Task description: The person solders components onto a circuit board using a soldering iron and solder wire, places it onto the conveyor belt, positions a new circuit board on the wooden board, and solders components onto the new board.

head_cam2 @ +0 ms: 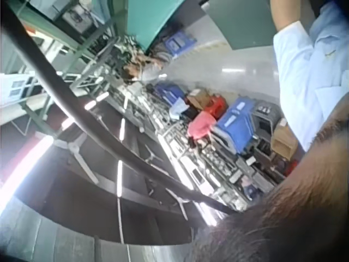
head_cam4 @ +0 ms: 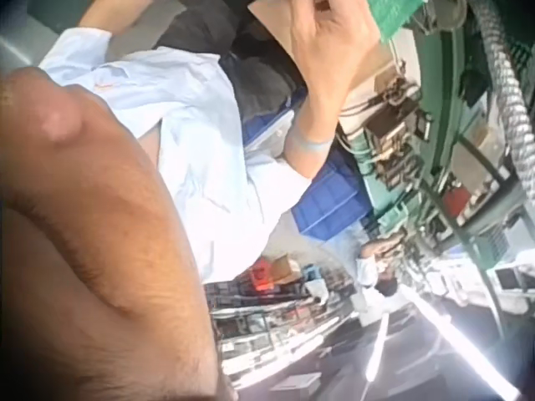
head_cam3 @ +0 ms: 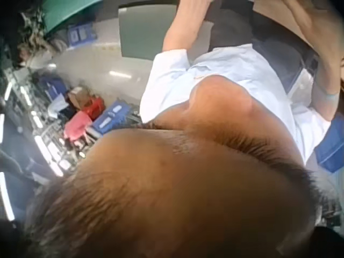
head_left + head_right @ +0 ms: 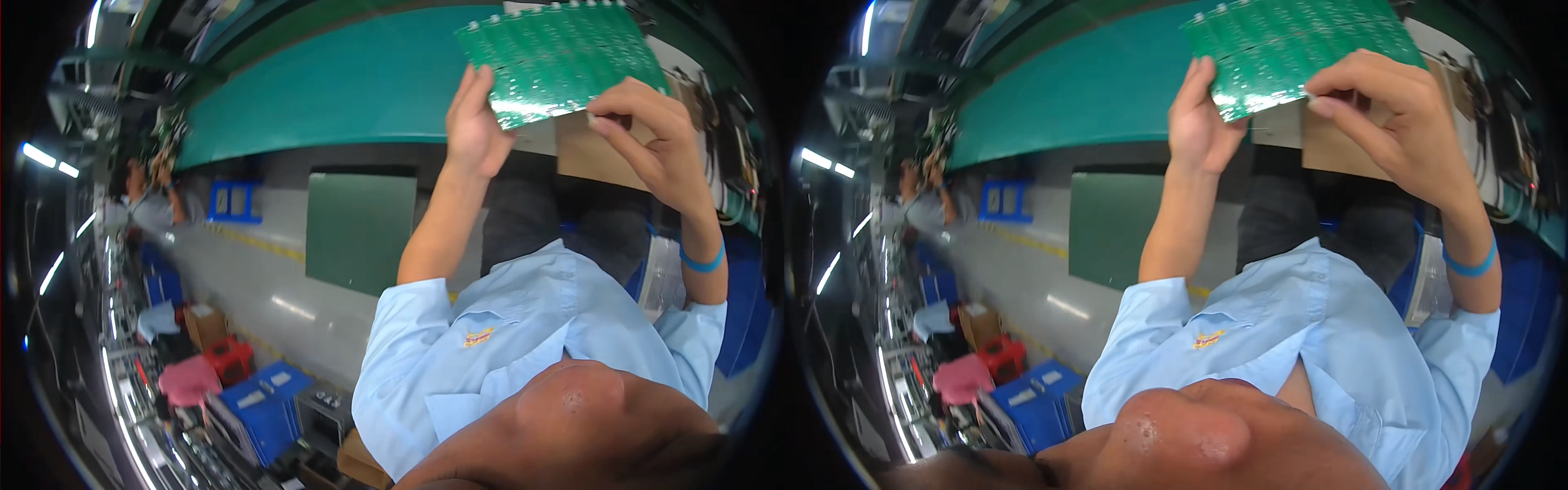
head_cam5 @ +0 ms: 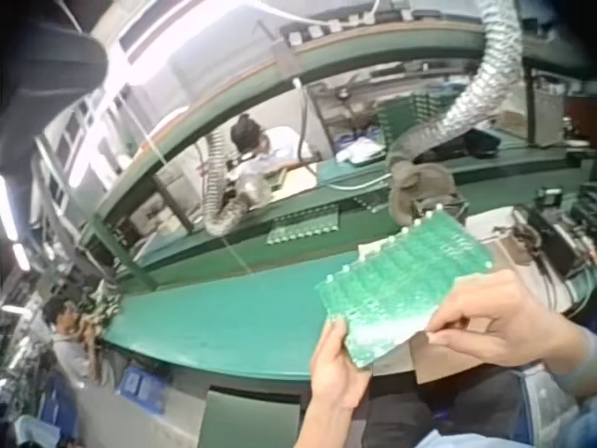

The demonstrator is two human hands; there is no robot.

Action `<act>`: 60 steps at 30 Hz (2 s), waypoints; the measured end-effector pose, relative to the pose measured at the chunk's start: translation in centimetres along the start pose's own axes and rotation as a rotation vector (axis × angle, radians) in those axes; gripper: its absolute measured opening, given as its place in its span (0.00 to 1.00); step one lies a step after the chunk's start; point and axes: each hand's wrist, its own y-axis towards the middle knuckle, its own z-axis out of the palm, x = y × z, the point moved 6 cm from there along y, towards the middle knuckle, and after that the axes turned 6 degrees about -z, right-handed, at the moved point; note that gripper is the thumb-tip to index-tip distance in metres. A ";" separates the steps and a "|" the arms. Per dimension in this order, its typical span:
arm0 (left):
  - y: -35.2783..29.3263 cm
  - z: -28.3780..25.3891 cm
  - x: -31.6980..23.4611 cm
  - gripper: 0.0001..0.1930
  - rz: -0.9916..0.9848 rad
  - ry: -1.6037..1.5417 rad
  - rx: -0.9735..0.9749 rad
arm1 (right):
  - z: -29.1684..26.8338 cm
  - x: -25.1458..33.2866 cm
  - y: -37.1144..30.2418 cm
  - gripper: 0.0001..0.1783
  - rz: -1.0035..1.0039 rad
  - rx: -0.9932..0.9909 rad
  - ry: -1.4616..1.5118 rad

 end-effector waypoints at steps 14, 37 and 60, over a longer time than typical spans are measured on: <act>-1.0 2.1 2.6 0.16 0.026 0.052 0.015 | 4.5 0.2 1.0 0.07 -0.181 0.077 -0.169; -1.5 3.3 2.3 0.02 0.041 -0.024 -0.051 | 5.6 0.5 1.5 0.08 -0.209 0.127 -0.230; -1.1 1.4 2.1 0.16 0.034 0.032 0.010 | 3.5 0.2 1.1 0.14 -0.190 0.097 -0.256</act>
